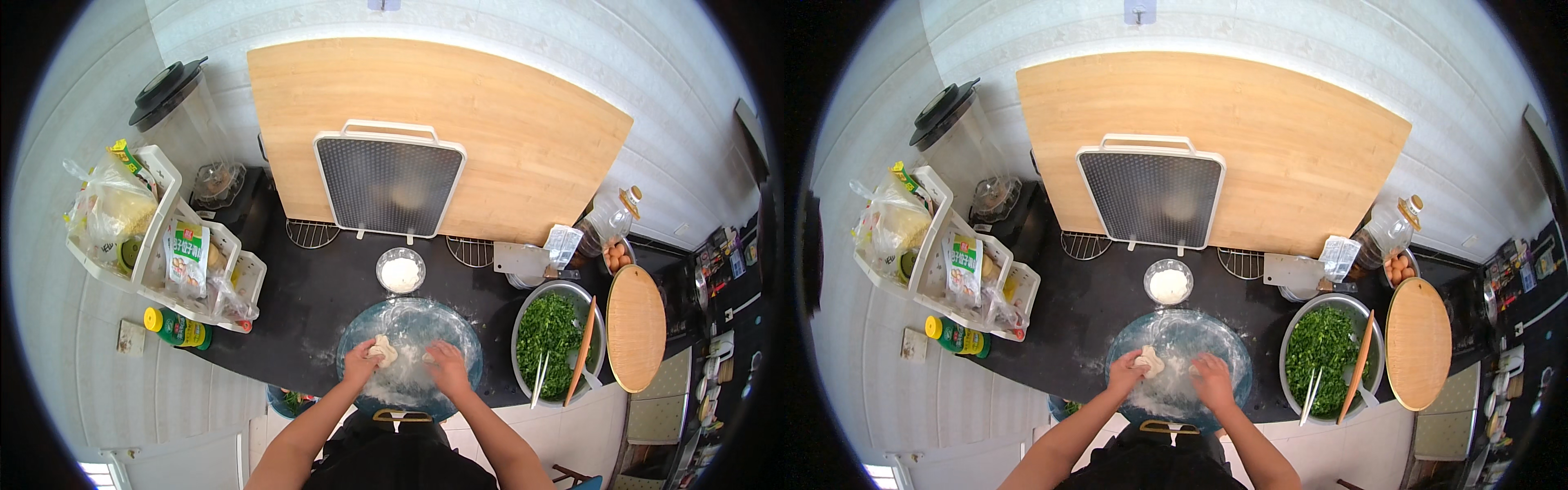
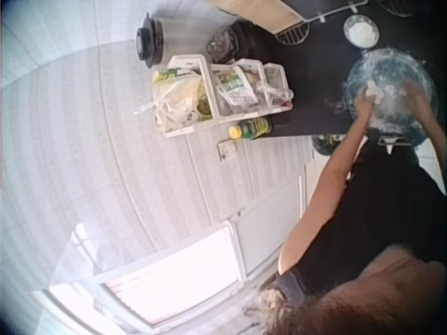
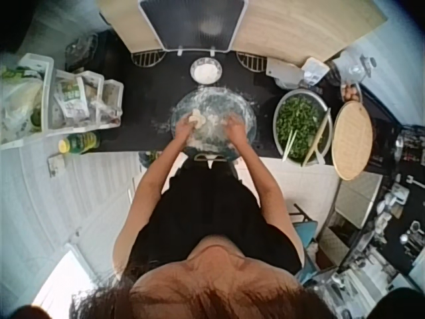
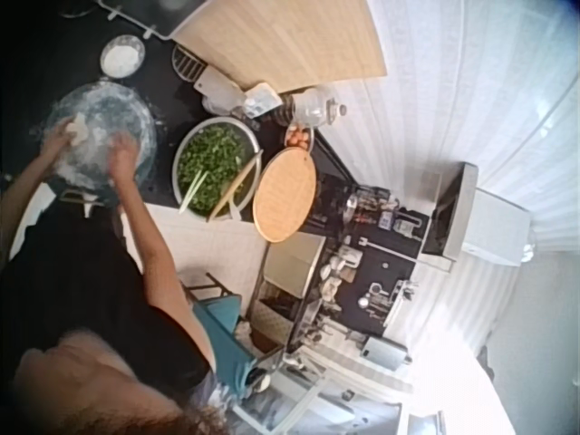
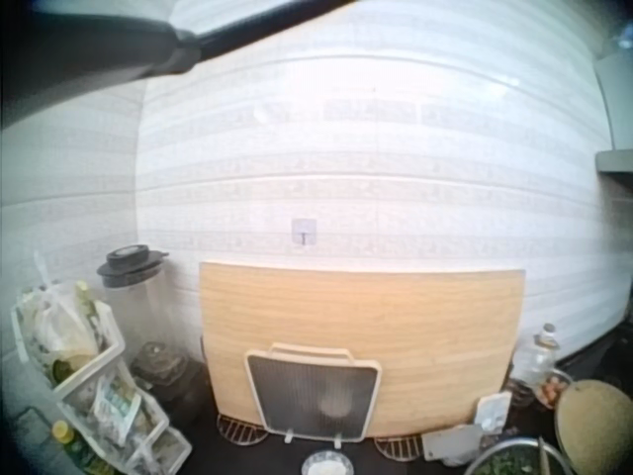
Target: The person kneads and shapes small pieces of dough into balls on a floured surface. They then use a wooden rolling pin to flatten the dough balls into thin, round sheets, occasionally dusting them with flour to prevent sticking.
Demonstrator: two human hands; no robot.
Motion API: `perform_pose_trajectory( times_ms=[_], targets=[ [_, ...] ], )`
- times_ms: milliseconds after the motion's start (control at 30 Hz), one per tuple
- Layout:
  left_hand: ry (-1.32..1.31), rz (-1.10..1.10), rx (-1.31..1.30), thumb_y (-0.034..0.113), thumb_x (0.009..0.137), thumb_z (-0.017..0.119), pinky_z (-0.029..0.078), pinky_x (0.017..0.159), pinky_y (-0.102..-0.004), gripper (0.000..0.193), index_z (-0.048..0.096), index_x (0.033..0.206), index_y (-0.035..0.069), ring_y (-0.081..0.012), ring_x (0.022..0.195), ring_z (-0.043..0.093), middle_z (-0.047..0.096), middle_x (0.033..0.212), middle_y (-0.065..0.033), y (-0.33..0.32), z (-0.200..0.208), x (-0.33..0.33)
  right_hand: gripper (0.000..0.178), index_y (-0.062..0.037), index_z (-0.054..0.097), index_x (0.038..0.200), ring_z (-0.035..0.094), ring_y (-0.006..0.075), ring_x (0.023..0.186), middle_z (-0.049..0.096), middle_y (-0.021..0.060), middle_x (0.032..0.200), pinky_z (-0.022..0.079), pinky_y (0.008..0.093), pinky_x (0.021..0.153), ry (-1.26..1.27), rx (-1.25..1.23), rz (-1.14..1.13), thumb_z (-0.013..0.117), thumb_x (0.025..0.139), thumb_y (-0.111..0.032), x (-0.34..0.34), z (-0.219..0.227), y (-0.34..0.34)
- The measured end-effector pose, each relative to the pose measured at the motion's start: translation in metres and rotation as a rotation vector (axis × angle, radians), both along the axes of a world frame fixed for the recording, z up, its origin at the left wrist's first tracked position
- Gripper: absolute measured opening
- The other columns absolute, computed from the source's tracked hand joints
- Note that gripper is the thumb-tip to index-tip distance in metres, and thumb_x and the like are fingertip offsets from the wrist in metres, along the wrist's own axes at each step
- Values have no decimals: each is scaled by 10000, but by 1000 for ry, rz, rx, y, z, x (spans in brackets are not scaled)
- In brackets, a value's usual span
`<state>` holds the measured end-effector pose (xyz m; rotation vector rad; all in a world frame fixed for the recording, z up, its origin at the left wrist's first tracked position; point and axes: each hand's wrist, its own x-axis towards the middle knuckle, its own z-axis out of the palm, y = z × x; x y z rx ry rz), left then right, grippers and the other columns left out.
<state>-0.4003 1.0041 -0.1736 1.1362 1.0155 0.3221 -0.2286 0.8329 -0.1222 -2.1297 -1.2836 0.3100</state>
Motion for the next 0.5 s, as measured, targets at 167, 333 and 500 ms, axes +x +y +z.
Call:
perform_pose_trajectory(
  times_ms=[167,333,500],
  targets=[
    [28,-65,112,105,754,780,526,794,-280,562,552,1249,-32,-149,912,653,676,1069,-95,5,2,-3,358,-13,629,1136,572,357,1105,608,203,1187,448,414,954,73,108,-131,691,803,-129,19,10,37],
    [7,-115,0,145,742,807,507,840,-281,562,570,1213,-47,-153,940,640,667,1082,-105,3,-10,-15,286,-30,649,1105,611,334,1023,623,181,1148,486,393,892,175,113,-4,644,822,-67,59,24,131],
    [63,-106,30,171,742,818,505,835,-280,554,589,1197,-49,-146,921,636,672,1059,-98,-4,7,-29,273,-83,686,1040,625,339,979,645,164,1079,496,400,882,-52,-25,164,669,768,-75,81,-12,211]
  ],
)
